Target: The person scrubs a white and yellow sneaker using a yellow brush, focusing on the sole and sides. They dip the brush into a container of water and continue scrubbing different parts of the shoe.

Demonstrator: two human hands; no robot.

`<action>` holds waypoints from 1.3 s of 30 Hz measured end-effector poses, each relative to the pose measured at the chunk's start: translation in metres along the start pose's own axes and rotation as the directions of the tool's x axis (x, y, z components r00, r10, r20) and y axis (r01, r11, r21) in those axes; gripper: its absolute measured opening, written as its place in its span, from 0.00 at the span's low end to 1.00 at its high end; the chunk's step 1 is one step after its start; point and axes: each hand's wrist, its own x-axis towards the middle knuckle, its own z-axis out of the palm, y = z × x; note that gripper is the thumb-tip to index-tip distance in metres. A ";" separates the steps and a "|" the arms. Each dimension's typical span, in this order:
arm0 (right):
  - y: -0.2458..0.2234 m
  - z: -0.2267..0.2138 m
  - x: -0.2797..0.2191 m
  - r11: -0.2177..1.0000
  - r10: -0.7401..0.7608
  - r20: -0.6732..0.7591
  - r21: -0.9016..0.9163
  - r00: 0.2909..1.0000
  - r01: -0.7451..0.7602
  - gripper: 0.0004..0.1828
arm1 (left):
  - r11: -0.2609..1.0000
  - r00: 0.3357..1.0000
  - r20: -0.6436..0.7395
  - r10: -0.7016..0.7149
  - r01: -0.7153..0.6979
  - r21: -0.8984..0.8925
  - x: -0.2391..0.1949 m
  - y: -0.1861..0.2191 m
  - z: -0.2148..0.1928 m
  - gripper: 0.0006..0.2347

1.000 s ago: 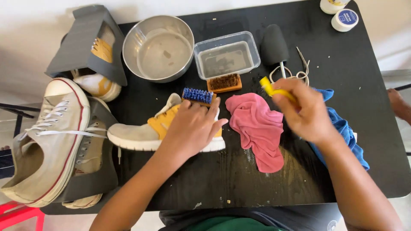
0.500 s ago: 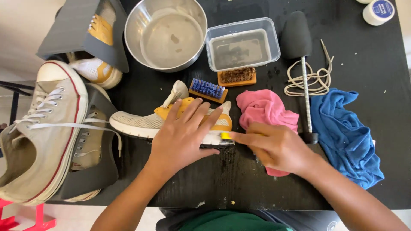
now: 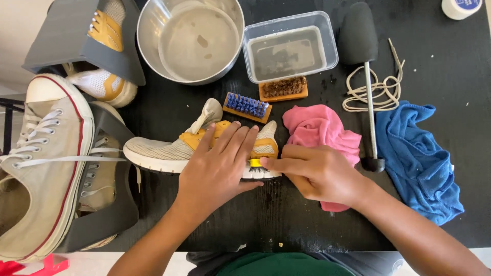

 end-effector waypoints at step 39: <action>-0.015 -0.050 0.000 0.973 0.231 0.347 -0.086 0.909 -0.214 0.25 | 0.956 0.992 -0.001 -0.124 0.119 -0.268 -0.010 0.007 0.012 0.52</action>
